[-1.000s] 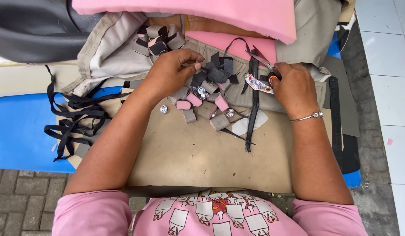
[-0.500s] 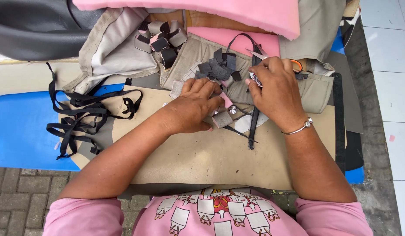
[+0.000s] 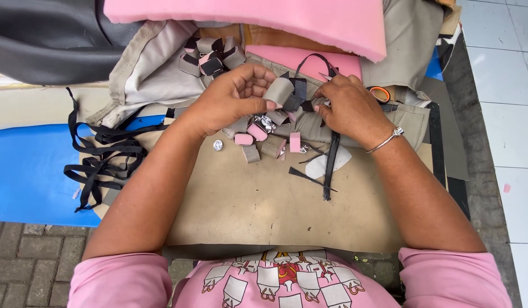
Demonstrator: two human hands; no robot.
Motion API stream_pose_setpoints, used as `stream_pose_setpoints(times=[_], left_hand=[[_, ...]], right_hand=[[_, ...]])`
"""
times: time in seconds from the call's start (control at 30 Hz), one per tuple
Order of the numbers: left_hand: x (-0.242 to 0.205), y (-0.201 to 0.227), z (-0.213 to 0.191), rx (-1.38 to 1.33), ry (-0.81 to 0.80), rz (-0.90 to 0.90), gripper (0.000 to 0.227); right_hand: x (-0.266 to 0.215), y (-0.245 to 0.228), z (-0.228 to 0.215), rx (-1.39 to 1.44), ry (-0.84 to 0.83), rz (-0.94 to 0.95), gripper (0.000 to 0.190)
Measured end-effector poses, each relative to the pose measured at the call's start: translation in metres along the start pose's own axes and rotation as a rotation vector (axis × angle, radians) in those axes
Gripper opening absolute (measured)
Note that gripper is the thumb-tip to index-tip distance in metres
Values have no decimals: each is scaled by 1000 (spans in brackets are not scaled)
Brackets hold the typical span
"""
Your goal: Applying adhesive to small leather and fabric scraps to assemble or repair them, including trimming with scissors.
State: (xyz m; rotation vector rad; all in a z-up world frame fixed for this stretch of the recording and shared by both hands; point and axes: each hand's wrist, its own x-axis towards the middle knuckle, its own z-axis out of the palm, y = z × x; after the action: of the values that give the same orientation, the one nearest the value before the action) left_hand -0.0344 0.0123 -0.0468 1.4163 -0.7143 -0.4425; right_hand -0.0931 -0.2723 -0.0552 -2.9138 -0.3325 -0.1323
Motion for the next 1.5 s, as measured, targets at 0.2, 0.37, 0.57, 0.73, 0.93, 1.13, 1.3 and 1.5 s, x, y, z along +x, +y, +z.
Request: stream_pose_setpoints(times=[0.2, 0.37, 0.57, 0.73, 0.93, 1.13, 1.3, 1.5], left_hand=[[12, -29, 17, -498, 82, -88, 52], [0, -42, 19, -662, 53, -162, 50], [1, -51, 8, -814, 65, -162, 50], [-1, -44, 7, -858, 62, -158, 50], [-3, -25, 13, -815, 90, -115, 46], [2, -50, 13, -733, 114, -60, 60], [2, -43, 21, -601, 230, -56, 52], [-4, -32, 32, -564, 156, 9, 42]], right_hand=[[-15, 31, -29, 17, 21, 152, 28], [-24, 22, -13, -34, -41, 210, 33], [-13, 39, 43, -144, 58, 185, 30], [-11, 25, 39, -112, 69, 122, 21], [-17, -1, 1, 264, 318, 42, 14], [-17, -17, -23, 352, 352, -45, 28], [-5, -17, -37, 715, 232, 76, 32], [22, -31, -29, 1073, 331, 146, 22]])
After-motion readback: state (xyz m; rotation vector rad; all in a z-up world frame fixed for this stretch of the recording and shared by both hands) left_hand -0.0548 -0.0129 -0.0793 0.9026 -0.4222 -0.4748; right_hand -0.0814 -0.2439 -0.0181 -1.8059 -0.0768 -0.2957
